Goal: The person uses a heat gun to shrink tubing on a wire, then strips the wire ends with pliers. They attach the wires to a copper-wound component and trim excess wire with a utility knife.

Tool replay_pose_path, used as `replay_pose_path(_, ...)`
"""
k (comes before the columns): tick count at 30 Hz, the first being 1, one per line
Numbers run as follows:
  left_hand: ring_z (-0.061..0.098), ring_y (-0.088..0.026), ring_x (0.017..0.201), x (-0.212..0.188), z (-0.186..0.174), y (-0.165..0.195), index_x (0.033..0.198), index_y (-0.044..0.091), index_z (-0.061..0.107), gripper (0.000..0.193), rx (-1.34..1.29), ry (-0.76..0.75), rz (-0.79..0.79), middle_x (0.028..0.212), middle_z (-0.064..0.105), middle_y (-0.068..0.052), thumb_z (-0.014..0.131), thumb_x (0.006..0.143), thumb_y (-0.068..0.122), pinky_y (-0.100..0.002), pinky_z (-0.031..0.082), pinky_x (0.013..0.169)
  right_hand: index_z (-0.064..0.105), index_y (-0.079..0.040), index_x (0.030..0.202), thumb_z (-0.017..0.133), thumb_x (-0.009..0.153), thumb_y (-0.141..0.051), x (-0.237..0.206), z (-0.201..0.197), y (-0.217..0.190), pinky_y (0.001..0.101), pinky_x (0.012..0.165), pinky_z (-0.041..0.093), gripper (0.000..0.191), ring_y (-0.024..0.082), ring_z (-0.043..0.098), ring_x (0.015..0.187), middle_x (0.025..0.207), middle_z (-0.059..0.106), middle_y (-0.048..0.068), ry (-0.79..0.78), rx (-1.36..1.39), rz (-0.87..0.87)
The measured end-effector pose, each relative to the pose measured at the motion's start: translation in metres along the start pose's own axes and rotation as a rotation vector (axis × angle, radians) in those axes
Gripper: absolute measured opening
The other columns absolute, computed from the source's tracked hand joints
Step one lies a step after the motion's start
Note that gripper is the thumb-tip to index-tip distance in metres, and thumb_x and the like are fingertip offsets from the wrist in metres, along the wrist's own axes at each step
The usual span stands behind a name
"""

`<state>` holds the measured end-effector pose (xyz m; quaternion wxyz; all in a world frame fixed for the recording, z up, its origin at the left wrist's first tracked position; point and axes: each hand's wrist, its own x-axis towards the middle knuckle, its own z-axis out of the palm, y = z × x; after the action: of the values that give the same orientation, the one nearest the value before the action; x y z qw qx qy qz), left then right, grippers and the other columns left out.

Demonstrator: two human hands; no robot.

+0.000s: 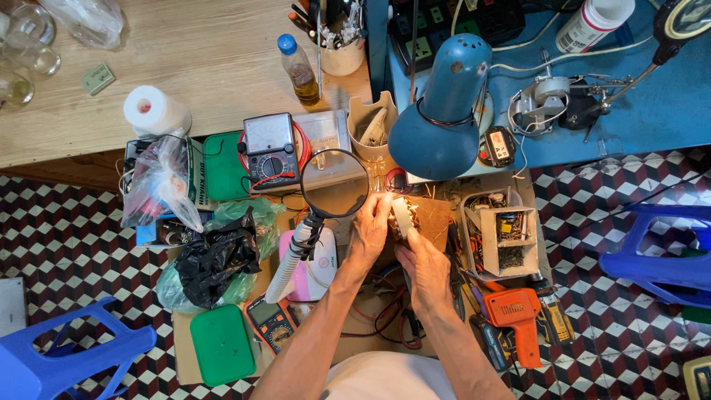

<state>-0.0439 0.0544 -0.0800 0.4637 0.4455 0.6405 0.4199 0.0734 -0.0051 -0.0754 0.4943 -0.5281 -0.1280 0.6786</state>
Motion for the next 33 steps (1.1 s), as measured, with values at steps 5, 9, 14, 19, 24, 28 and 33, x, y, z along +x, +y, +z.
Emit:
replay_pose_path(5, 0.071, -0.024, 0.096, -0.012, -0.001, -0.013, 0.123, 0.005, 0.065, 0.041, -0.057, 0.061, -0.022, 0.104, 0.074, -0.014, 0.051, 0.104, 0.039, -0.036, 0.054, 0.085, 0.065, 0.004, 0.128, 0.057, 0.099, -0.03, 0.0, 0.007, -0.002, 0.0399, 0.105, 0.053, 0.045, 0.026, 0.065, 0.116, 0.124, 0.067, 0.016, 0.083, -0.201, -0.051)
replay_pose_path(9, 0.069, -0.023, 0.101, -0.025, -0.002, -0.025, 0.136, 0.008, 0.056, 0.047, -0.122, 0.09, -0.06, 0.113, 0.073, -0.013, 0.054, 0.101, 0.039, -0.037, 0.053, 0.087, 0.065, 0.0, 0.132, 0.057, 0.098, -0.03, 0.009, 0.005, -0.013, 0.0393, 0.099, 0.055, 0.045, 0.022, 0.066, 0.112, 0.123, 0.069, 0.013, 0.126, -0.404, -0.112)
replay_pose_path(14, 0.066, -0.026, 0.098, -0.033, -0.011, -0.036, 0.143, 0.01, 0.053, 0.051, -0.07, 0.074, -0.206, 0.106, 0.072, -0.018, 0.052, 0.101, 0.038, -0.038, 0.052, 0.088, 0.064, -0.002, 0.132, 0.058, 0.098, -0.032, 0.021, -0.006, -0.021, 0.0365, 0.096, 0.055, 0.046, 0.02, 0.067, 0.11, 0.121, 0.069, 0.011, 0.109, -0.572, -0.159)
replay_pose_path(19, 0.065, -0.022, 0.108, -0.026, -0.011, -0.041, 0.149, 0.008, 0.045, 0.055, -0.299, 0.017, -0.183, 0.12, 0.071, -0.014, 0.051, 0.099, 0.031, -0.036, 0.052, 0.094, 0.068, -0.005, 0.13, 0.057, 0.099, -0.035, 0.024, -0.012, -0.018, 0.0338, 0.096, 0.052, 0.044, 0.018, 0.065, 0.109, 0.117, 0.071, 0.01, 0.078, -0.606, -0.163)
replay_pose_path(24, 0.066, -0.02, 0.112, -0.041, -0.008, -0.05, 0.156, 0.004, 0.032, 0.065, -0.211, 0.003, -0.24, 0.125, 0.072, -0.015, 0.049, 0.097, 0.025, -0.032, 0.05, 0.097, 0.069, -0.004, 0.129, 0.053, 0.101, -0.037, 0.029, -0.015, -0.024, 0.0312, 0.09, 0.05, 0.046, 0.016, 0.063, 0.101, 0.112, 0.073, 0.009, 0.049, -0.707, -0.199)
replay_pose_path(28, 0.064, -0.028, 0.099, -0.051, 0.007, -0.054, 0.161, 0.003, 0.021, 0.078, -0.318, 0.001, -0.376, 0.121, 0.071, -0.025, 0.053, 0.091, 0.02, -0.034, 0.052, 0.09, 0.068, -0.002, 0.129, 0.053, 0.103, -0.038, 0.044, -0.011, -0.035, 0.0299, 0.092, 0.05, 0.047, 0.017, 0.063, 0.102, 0.112, 0.074, 0.011, -0.015, -0.771, -0.243)
replay_pose_path(33, 0.065, -0.018, 0.111, -0.069, 0.02, -0.055, 0.159, 0.005, 0.009, 0.086, -0.45, -0.058, -0.382, 0.139, 0.064, -0.012, 0.057, 0.09, 0.023, -0.029, 0.051, 0.1, 0.066, -0.004, 0.132, 0.055, 0.099, -0.039, 0.057, -0.008, -0.045, 0.0317, 0.094, 0.051, 0.049, 0.02, 0.067, 0.109, 0.119, 0.072, 0.013, -0.04, -0.882, -0.275)
